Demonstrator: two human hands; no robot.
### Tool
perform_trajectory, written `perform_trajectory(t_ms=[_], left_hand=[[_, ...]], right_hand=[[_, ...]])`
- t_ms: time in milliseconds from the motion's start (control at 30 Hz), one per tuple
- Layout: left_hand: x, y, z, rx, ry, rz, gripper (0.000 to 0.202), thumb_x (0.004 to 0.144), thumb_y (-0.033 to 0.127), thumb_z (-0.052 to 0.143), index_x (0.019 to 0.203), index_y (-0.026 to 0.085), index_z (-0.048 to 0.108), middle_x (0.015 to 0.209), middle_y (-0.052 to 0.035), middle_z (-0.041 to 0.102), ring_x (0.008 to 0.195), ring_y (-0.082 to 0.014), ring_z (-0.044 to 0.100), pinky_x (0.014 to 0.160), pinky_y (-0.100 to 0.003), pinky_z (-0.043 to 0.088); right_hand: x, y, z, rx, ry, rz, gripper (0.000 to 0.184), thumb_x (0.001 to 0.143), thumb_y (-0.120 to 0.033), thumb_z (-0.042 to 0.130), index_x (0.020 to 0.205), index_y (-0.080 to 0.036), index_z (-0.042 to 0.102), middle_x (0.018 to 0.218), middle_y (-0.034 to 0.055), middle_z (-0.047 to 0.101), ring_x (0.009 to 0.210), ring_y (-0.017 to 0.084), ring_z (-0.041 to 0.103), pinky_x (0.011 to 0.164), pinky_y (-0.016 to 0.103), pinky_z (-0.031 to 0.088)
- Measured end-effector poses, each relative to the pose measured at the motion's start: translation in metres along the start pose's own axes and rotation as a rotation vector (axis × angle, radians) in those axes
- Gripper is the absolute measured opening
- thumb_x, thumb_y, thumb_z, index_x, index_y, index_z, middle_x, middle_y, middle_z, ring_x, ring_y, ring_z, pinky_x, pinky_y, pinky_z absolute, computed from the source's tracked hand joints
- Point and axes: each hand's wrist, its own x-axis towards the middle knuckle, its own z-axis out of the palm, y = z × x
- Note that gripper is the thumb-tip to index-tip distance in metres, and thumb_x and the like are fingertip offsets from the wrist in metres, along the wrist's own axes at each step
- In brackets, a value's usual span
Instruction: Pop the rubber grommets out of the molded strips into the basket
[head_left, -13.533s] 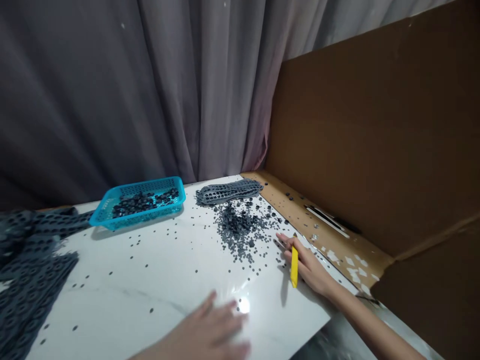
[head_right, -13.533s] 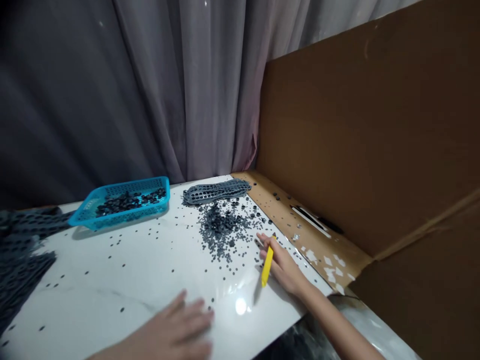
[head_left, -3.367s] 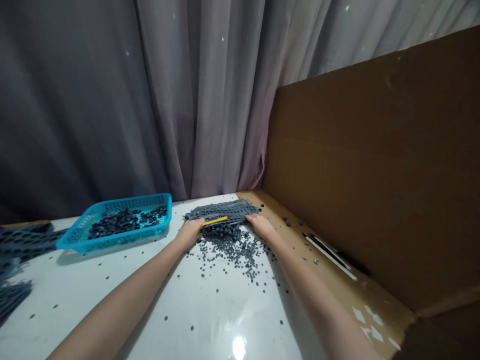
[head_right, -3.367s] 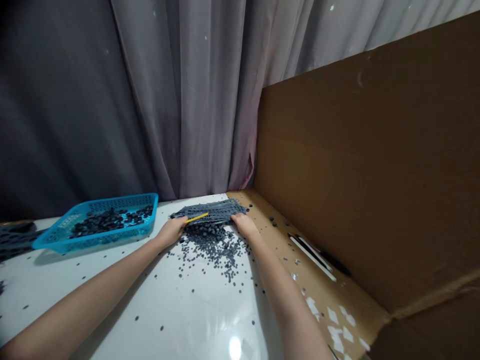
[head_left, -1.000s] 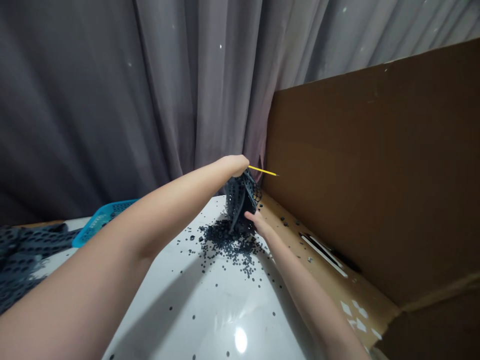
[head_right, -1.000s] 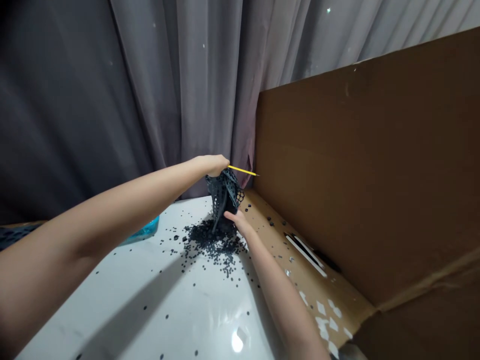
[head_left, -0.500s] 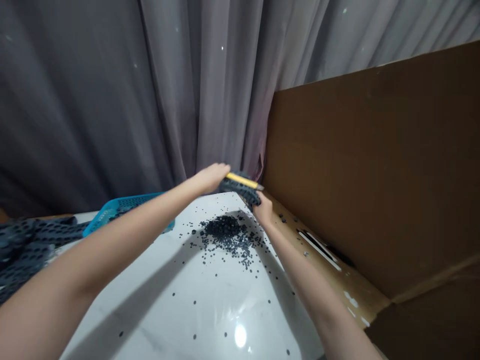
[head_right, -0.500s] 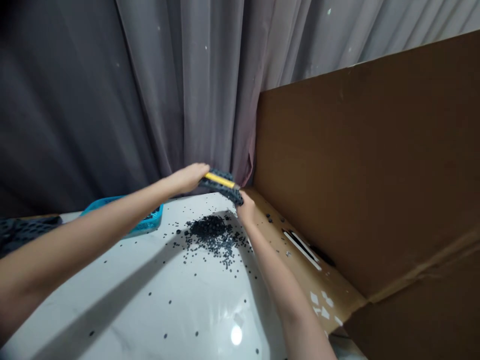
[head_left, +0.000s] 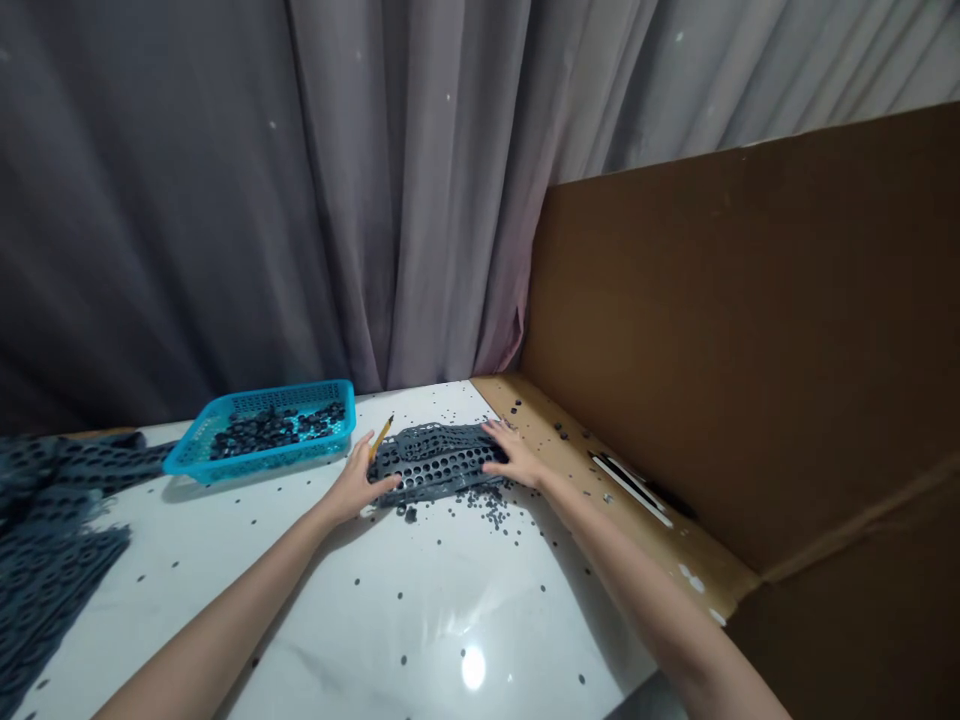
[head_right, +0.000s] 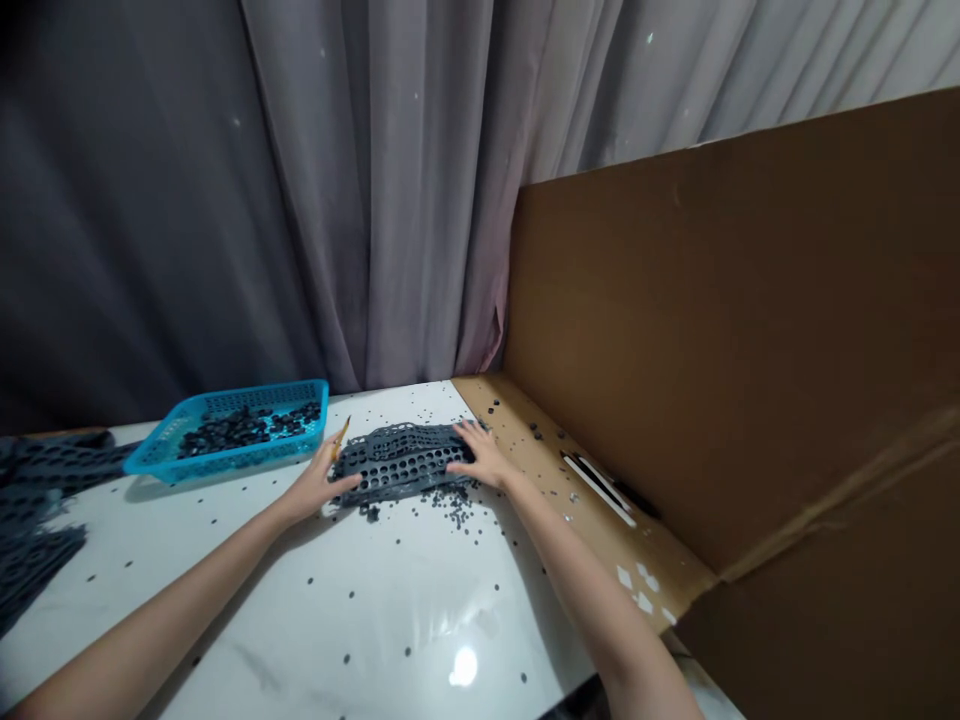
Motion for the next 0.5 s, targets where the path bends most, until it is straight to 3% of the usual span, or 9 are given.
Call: perform_trajectory(t_ms=[133, 200, 300, 500], left_hand=[[0.011, 0.024, 0.011, 0.186, -0.116, 0.119, 0.070, 0.080, 0.053, 0.054, 0.136, 0.014, 0.038, 0.149, -0.0148, 0.030, 0.140, -0.0314, 0.020, 0.114, -0.050, 0.019], [0.015, 0.032, 0.026, 0.259, -0.209, 0.130, 0.070, 0.078, 0.053, 0.056, 0.136, 0.015, 0.039, 0.149, -0.0135, 0.033, 0.141, -0.0331, 0.019, 0.114, -0.053, 0.013], [0.016, 0.031, 0.048, 0.295, -0.238, 0.080, 0.060, 0.081, 0.050, 0.051, 0.129, 0.013, 0.048, 0.146, -0.0159, 0.038, 0.138, -0.0376, 0.024, 0.111, -0.058, 0.015], [0.020, 0.029, 0.072, 0.300, -0.208, 0.021, 0.051, 0.083, 0.050, 0.048, 0.116, 0.012, 0.056, 0.148, -0.0175, 0.034, 0.138, -0.0419, 0.020, 0.110, -0.062, 0.011]], right_hand=[[0.015, -0.019, 0.009, -0.060, 0.129, 0.087, 0.067, 0.091, -0.061, 0.023, 0.149, -0.027, 0.018, 0.158, 0.0042, 0.006, 0.144, 0.028, -0.002, 0.113, 0.055, 0.007], [0.023, -0.030, 0.024, -0.098, 0.107, 0.105, 0.063, 0.091, -0.061, 0.026, 0.147, -0.030, 0.026, 0.157, 0.0028, 0.012, 0.144, 0.030, 0.004, 0.112, 0.056, 0.009], [0.034, -0.035, 0.043, -0.157, 0.057, 0.128, 0.060, 0.090, -0.061, 0.032, 0.142, -0.031, 0.037, 0.153, 0.0045, 0.027, 0.142, 0.034, 0.017, 0.111, 0.056, 0.013], [0.047, -0.020, 0.047, -0.228, 0.047, 0.105, 0.059, 0.090, -0.062, 0.031, 0.141, -0.033, 0.039, 0.150, 0.0027, 0.035, 0.140, 0.030, 0.025, 0.111, 0.052, 0.016]])
